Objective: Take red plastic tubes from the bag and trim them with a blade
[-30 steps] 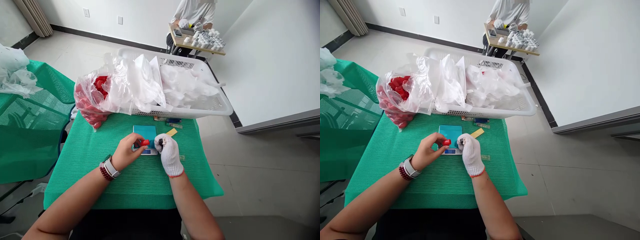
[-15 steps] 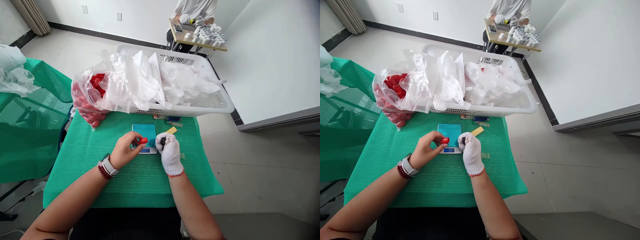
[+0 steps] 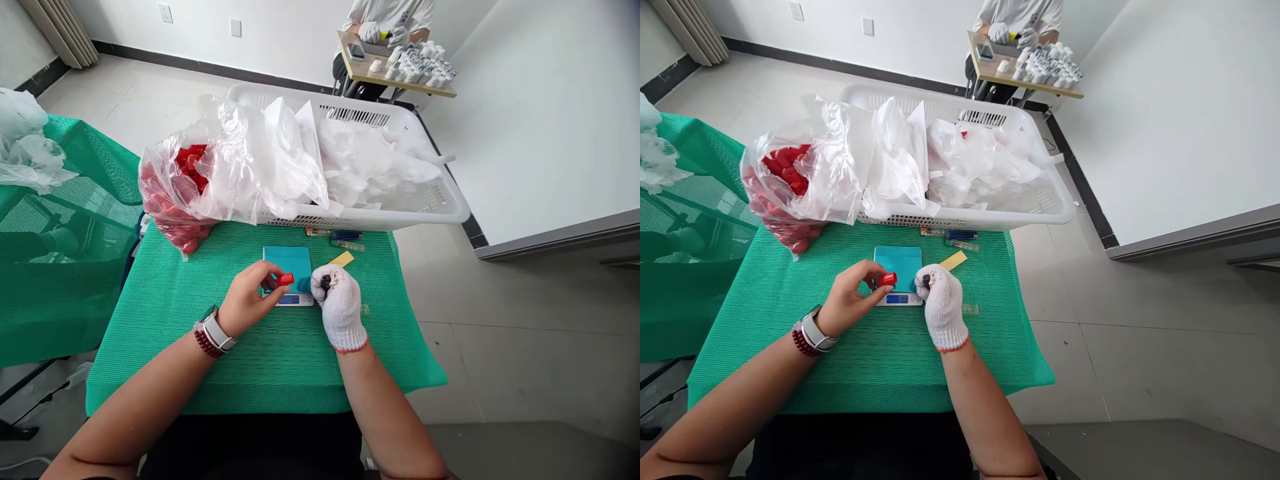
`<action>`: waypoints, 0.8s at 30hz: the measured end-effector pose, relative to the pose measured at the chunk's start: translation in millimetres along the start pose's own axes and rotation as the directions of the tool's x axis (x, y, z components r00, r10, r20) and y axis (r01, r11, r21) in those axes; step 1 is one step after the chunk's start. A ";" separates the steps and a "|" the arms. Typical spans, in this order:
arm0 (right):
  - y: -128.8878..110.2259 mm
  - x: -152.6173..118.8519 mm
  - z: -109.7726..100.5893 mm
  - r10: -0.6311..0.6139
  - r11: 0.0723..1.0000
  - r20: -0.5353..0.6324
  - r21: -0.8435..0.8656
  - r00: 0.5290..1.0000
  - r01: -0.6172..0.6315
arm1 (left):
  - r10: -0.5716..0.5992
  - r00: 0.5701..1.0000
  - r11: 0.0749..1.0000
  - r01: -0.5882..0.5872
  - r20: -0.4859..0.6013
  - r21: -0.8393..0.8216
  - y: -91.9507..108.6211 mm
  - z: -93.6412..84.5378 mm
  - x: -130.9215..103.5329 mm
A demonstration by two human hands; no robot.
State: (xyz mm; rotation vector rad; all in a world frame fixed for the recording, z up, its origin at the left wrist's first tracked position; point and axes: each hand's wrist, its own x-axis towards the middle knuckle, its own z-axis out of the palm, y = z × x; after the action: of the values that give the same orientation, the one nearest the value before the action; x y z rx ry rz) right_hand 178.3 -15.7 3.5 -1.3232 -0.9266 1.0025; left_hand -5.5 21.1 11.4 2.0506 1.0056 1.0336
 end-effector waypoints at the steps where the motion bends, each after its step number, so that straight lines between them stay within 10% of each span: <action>1: 0.3 0.1 0.0 0.004 1.000 0.000 0.001 1.000 -0.004 | 0.001 1.000 1.000 -0.001 -0.001 0.001 0.0 -0.1 0.1; 24: -20.0 -6.2 9.8 0.164 0.962 -0.008 0.223 0.986 -0.158 | 0.201 0.979 0.980 -0.201 -0.044 0.014 8.5 1.1 -0.7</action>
State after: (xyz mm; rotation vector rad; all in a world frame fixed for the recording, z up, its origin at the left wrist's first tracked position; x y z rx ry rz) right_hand 168.1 -18.3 24.1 -1.2330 -0.6730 1.1754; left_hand -1.9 15.9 17.3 2.1799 0.8393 1.1842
